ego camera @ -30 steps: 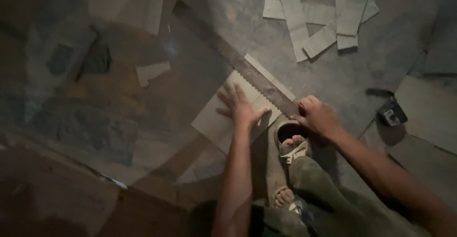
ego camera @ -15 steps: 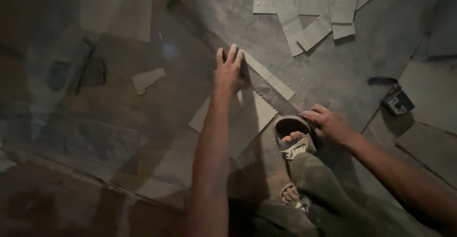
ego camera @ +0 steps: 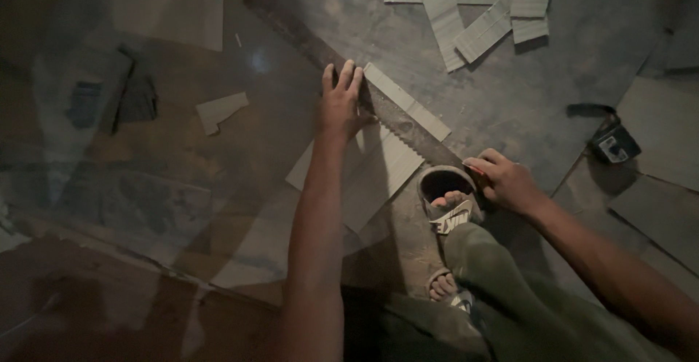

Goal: The person uses a utility knife and a hand saw to mark and cut rectangular tiles on a dusty floor. They use a metal straightedge to guide the tool while scoring the surface and then handle the resulting fragments.

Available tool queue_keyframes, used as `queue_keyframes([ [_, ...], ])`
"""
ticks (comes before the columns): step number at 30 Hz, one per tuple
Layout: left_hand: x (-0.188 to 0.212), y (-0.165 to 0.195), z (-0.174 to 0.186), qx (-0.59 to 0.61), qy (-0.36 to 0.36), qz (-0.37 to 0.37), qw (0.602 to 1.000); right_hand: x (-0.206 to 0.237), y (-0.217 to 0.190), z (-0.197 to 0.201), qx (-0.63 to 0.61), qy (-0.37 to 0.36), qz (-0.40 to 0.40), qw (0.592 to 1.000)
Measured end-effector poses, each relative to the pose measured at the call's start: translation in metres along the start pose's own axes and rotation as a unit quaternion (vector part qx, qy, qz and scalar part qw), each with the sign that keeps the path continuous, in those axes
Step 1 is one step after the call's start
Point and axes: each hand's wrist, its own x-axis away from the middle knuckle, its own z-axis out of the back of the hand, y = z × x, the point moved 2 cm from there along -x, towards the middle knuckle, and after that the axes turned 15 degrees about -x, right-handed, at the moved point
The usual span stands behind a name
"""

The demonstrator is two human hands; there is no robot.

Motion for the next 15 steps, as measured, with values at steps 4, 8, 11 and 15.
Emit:
queue_keyframes([
  [4,0.0015,0.0014,0.0029,-0.002,-0.002,0.004,1.000,0.0017,0.0040,-0.0017,-0.005,-0.002,0.008,1.000],
  [8,0.0031,0.0015,0.0069,0.008,0.003,0.001,1.000,0.0041,0.0067,-0.0031,-0.010,0.015,0.008,1.000],
  [11,0.0028,0.0020,0.0075,0.007,-0.027,0.008,1.000,0.0047,0.0063,-0.0025,-0.037,0.037,0.020,0.998],
  [15,-0.0003,0.0052,0.0034,-0.009,-0.034,0.018,0.999,0.0033,0.0054,-0.0008,-0.028,0.021,0.013,0.999],
])
